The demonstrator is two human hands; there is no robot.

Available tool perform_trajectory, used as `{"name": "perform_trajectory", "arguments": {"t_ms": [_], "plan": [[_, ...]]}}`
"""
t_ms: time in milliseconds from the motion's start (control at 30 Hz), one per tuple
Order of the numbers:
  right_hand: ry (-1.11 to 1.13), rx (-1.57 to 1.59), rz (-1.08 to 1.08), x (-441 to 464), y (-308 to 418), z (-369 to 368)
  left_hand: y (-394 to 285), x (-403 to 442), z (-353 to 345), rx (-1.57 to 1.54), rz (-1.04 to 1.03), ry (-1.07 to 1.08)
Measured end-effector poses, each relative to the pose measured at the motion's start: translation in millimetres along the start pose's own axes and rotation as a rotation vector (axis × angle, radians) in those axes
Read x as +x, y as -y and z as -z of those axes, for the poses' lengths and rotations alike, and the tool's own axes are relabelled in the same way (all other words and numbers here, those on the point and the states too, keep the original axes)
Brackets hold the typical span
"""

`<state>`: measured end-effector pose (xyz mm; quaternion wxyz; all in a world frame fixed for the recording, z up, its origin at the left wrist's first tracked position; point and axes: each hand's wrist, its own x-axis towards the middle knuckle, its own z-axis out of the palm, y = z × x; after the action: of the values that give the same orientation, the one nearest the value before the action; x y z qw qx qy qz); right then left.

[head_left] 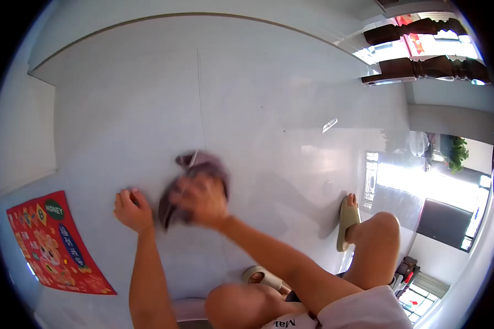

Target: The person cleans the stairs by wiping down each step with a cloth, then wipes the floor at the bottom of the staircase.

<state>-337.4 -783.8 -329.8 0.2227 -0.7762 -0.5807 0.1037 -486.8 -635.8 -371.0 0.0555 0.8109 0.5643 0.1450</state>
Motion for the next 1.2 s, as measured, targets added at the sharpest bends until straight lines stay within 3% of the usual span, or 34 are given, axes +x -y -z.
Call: {"name": "perform_trajectory", "arguments": {"t_ms": [133,233,300,333,433,500,533,567,600,700,733,767,833,900,967,1033,1067,1100,1133,1200], "plan": [[-0.326,-0.309,-0.227,26,-171,69,-5,1,2,-0.023,0.01,-0.019],[-0.248,-0.353,-0.563,8,-283,137,-8,0,1,0.065,-0.024,-0.061],[-0.205,-0.364,-0.554,-11,-373,170,-4,-1,-13,0.112,-0.122,-0.199],[-0.243,-0.351,-0.563,-10,-374,187,-8,0,-15,0.044,-0.166,-0.198],[-0.413,-0.177,-0.499,-2,-286,201,-63,-36,-31,-0.018,-0.19,-0.141],[-0.355,-0.1,-0.315,-3,-213,185,-128,-94,-34,-0.38,-0.319,0.03],[-0.213,-0.144,-0.19,-4,-171,172,-160,-130,-42,-0.459,-0.428,0.108],[-0.207,-0.111,-0.128,-4,-120,150,-184,-164,-42,-0.663,-0.579,0.172],[-0.174,-0.068,-0.015,-7,-85,117,-202,-195,-43,-0.548,-0.751,0.132],[0.096,0.11,0.213,-37,23,14,-211,-221,-9,-0.502,-0.831,0.188],[0.245,-0.018,0.333,-51,57,-13,-208,-228,-1,-0.495,-0.864,0.206],[0.353,0.02,0.509,-57,70,-39,-205,-235,2,-0.486,-0.901,0.217],[0.243,0.083,0.631,-30,77,-63,-195,-249,5,-0.551,-0.964,0.371],[0.214,-0.061,0.495,21,63,-51,-188,-267,16,-0.525,-1.005,0.513],[0.127,-0.182,0.169,63,15,-20,-183,-278,21,-0.835,-0.538,0.572],[0.079,-0.206,-0.076,79,-51,18,-167,-282,27,-0.818,-0.345,0.593],[0.032,-0.201,-0.195,75,-88,41,-155,-274,27,-0.663,-0.407,0.58],[-0.004,-0.202,-0.29,67,-120,62,-153,-264,28,-1.121,-0.034,0.394],[-0.026,-0.209,-0.359,54,-146,79,-146,-251,31,-1.077,0.161,0.3],[-0.034,-0.273,-0.297,23,-184,92,-134,-203,38,-1.11,0.467,0.086]]}}
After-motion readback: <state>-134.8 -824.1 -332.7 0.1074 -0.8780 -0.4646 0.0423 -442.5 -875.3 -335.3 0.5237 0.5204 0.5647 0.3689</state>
